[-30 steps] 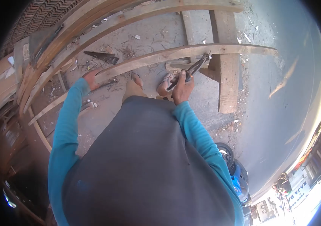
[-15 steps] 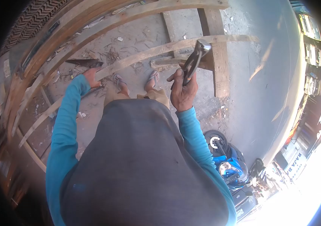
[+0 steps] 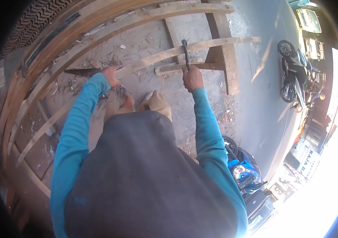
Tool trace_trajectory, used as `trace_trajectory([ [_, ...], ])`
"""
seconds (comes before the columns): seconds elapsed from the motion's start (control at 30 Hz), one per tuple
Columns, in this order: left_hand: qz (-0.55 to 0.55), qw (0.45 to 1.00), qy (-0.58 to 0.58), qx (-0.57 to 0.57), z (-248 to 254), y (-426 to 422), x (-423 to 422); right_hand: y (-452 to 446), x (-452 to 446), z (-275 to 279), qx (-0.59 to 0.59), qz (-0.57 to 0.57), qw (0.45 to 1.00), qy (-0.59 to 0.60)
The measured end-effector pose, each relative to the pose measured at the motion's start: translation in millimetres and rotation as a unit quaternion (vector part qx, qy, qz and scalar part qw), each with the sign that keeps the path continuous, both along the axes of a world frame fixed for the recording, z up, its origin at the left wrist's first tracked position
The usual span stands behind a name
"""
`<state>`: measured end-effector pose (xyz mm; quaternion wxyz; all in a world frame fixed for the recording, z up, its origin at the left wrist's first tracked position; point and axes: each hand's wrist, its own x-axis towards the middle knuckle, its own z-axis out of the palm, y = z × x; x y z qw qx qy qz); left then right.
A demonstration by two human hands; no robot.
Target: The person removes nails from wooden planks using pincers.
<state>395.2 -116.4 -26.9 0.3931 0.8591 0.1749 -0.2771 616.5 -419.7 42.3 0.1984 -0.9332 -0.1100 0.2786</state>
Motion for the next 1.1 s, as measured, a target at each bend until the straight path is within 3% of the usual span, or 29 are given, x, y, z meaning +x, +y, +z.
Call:
trace_trajectory([
  [0.07, 0.089, 0.940, -0.225, 0.240, 29.2, -19.3, -16.2, 23.4, -25.9, 50.1, 0.156, -0.108, 0.982, 0.022],
  [0.1, 0.102, 0.917, -0.324, 0.212, 44.7, -28.0, -29.0, 21.1, -36.9, 54.5, 0.252, -0.132, 0.959, 0.005],
  [0.13, 0.117, 0.876, -0.423, 0.198, 58.7, -25.5, -36.6, 18.8, -45.9, 57.1, 0.263, -0.129, 0.956, -0.022],
  [0.2, 0.177, 0.854, -0.462, 0.164, 73.1, -48.8, -77.7, 6.4, -67.0, 42.0, 0.311, -0.161, 0.937, -0.010],
  [0.33, 0.277, 0.899, -0.325, 0.098, 32.5, -101.6, -195.4, -29.5, -139.7, -9.7, 0.329, -0.214, 0.914, 0.099],
  [0.43, 0.415, 0.898, -0.141, 0.036, -39.1, -142.8, -321.7, -55.0, -202.3, -46.9, 0.335, -0.251, 0.874, 0.246],
  [0.53, 0.468, 0.880, 0.082, 0.021, -26.1, -175.3, -415.1, -72.9, -258.6, -62.6, 0.298, -0.263, 0.860, 0.321],
  [0.63, 0.445, 0.879, 0.162, 0.051, -12.2, -195.2, -479.2, -82.9, -307.0, -69.2, 0.260, -0.254, 0.850, 0.380],
  [0.87, 0.478, 0.865, 0.117, 0.096, -55.4, -151.9, -574.8, -100.9, -366.5, -59.3, 0.257, -0.215, 0.863, 0.377],
  [0.97, 0.496, 0.859, 0.026, 0.126, -76.2, -116.8, -602.9, -92.1, -385.4, -51.1, 0.206, -0.159, 0.915, 0.309],
  [1.1, 0.506, 0.852, 0.019, 0.131, -34.5, -67.7, -631.3, -37.3, -440.2, -38.3, 0.210, -0.175, 0.916, 0.293],
])
